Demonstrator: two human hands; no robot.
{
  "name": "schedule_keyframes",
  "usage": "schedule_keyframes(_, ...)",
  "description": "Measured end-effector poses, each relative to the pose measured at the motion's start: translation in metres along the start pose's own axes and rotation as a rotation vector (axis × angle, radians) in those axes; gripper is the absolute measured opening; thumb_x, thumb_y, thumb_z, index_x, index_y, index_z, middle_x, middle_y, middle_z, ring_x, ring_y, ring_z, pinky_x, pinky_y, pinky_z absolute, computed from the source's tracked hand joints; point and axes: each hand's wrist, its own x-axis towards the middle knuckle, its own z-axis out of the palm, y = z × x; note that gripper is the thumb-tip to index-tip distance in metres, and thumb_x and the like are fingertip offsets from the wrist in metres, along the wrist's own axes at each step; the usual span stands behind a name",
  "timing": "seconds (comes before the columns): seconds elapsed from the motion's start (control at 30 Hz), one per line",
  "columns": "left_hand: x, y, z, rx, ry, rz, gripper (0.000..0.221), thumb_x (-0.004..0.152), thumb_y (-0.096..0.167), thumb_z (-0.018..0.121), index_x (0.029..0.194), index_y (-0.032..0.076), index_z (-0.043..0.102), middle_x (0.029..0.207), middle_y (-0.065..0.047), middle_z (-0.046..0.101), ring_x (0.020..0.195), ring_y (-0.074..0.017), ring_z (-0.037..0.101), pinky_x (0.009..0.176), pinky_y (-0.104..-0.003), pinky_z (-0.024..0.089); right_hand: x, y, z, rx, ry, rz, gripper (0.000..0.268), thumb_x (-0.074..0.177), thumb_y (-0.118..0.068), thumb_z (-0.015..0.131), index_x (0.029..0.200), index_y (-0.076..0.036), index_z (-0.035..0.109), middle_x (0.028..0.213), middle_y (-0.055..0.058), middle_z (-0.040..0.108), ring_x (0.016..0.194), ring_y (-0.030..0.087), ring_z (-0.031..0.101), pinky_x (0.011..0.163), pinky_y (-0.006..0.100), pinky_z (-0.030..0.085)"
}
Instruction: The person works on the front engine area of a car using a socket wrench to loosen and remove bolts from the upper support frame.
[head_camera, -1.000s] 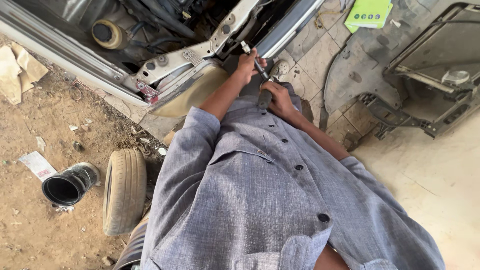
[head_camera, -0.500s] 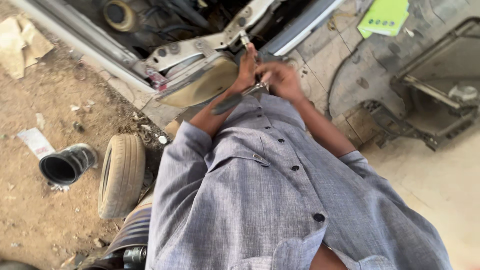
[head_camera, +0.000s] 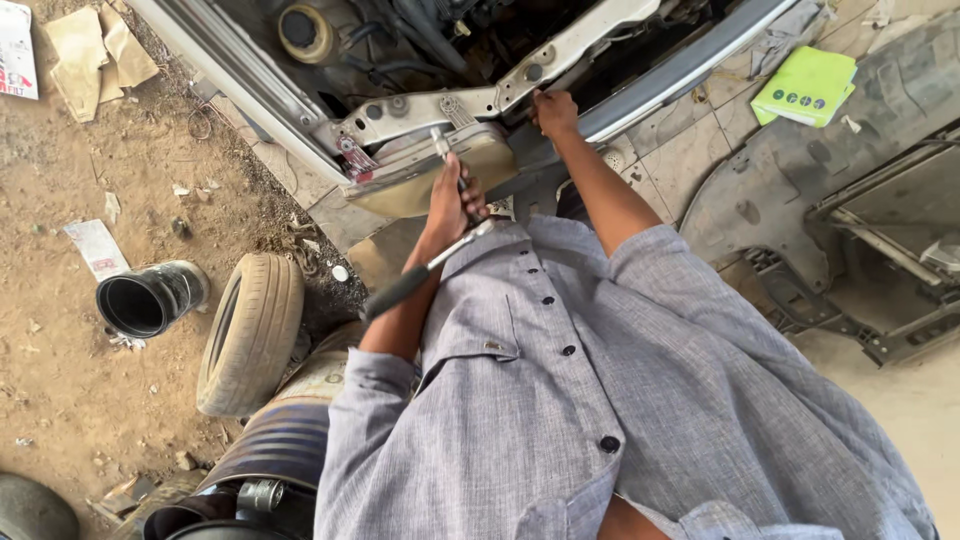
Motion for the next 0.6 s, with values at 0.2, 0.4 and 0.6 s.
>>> schedule_keyframes(0.2,-0.007,-0.003,-0.013,-0.084,0.018,0.015,0.044,0.104,0.059,0.049,0.093,0.016,0.042,0.064,0.001,0.034,0.050,-0.0146,0.037,0.053,-0.036,0.044,0.014,0.003,-0.015,0.336,-0.287,0.118,0.031,0.104,-0.024,0.060,0.094,0.001,0.074,0.078,0.007,0.074,0.056,0.011,0.054,0.044,0.028,0.035)
schedule_keyframes(0.4,0.009,-0.001,-0.012,-0.055,0.020,0.035,0.044,0.103,0.059,0.050,0.093,0.017,0.042,0.065,0.002,0.034,0.052,-0.0146,0.037,0.053,-0.036,0.043,0.009,0.003,-0.016,0.315,-0.247,0.043,0.028,0.103,-0.019,0.066,0.093,0.005,0.075,0.075,0.008,0.072,0.057,0.011,0.057,0.048,0.027,0.040)
schedule_keyframes(0.6,0.011,0.004,-0.003,-0.063,0.045,0.012,0.045,0.102,0.061,0.049,0.093,0.017,0.042,0.065,0.002,0.034,0.052,-0.0143,0.037,0.054,-0.036,0.044,-0.001,0.015,-0.008,-0.134,0.058,-0.299,0.028,0.098,-0.020,0.074,0.081,0.002,0.075,0.074,0.016,0.070,0.060,0.025,0.060,0.055,0.037,0.047)
